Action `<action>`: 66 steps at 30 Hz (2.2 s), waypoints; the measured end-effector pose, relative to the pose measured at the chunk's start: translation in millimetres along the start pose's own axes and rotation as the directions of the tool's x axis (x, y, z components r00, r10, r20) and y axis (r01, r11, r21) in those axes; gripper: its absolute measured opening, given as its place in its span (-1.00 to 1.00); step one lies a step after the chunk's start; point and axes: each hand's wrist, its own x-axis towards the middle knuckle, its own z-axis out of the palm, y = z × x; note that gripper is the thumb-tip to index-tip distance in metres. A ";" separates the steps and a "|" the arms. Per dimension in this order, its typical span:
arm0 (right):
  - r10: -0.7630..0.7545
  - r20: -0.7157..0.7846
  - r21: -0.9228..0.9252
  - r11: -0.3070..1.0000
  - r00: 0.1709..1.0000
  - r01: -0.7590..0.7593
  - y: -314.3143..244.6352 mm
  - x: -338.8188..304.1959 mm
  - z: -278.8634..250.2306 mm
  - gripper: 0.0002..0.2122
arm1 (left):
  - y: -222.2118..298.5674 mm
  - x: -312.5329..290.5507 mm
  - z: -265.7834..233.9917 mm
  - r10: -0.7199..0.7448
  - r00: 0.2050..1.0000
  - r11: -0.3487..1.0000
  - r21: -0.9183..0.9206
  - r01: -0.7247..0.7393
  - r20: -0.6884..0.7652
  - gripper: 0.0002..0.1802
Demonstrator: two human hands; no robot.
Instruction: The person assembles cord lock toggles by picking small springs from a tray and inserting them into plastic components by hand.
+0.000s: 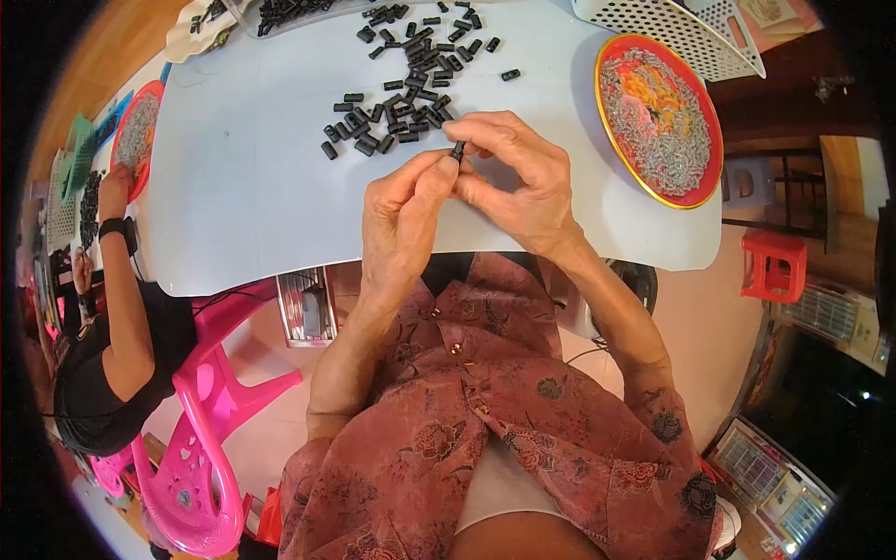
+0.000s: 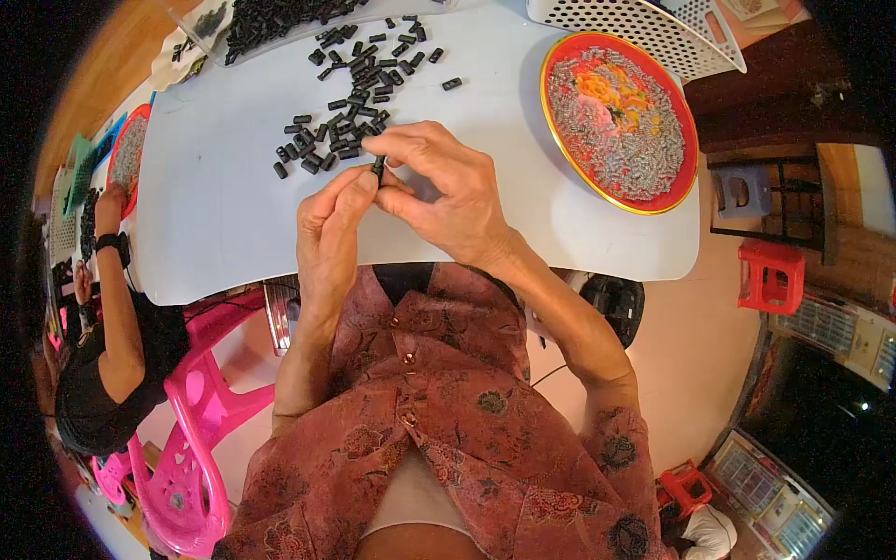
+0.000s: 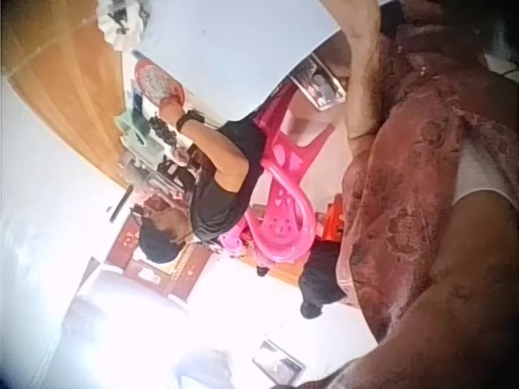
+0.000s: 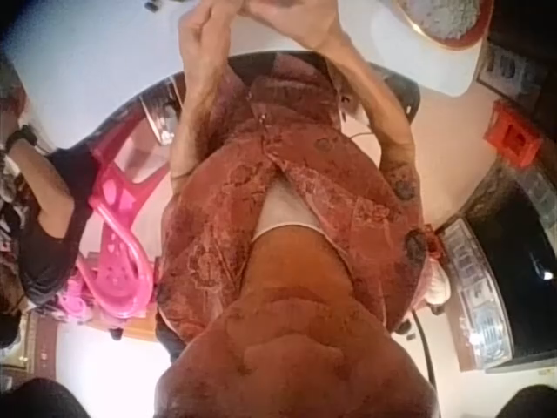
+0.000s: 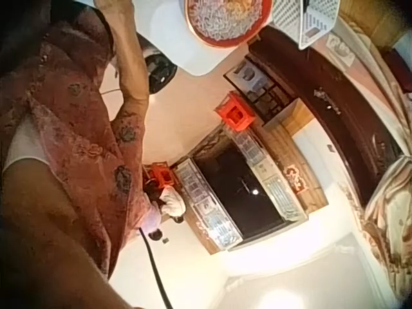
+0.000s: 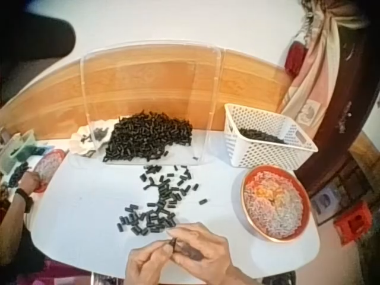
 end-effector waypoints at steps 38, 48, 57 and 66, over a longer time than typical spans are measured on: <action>-0.045 -0.083 -0.093 0.995 0.996 0.037 3.2 -3.1 4.0 -0.62 | -9.8 3.2 0.8 0.010 0.999 0.987 -0.161 -0.002 0.049 -0.66; -0.058 -0.096 -0.078 0.996 0.994 0.051 4.4 -6.2 5.3 -0.61 | -3.0 0.4 6.2 0.044 0.999 0.998 -0.049 -0.044 -0.007 -0.69; -0.298 -0.113 -0.335 0.909 0.948 0.246 9.2 -6.0 6.7 -0.62 | -4.2 1.3 6.6 0.048 0.998 0.995 0.087 -0.044 -0.045 -0.74; -0.235 -0.082 -0.333 0.923 0.969 0.196 2.6 -10.6 4.6 -0.65 | -2.7 2.6 6.7 0.061 0.998 0.990 0.129 -0.059 -0.013 -0.77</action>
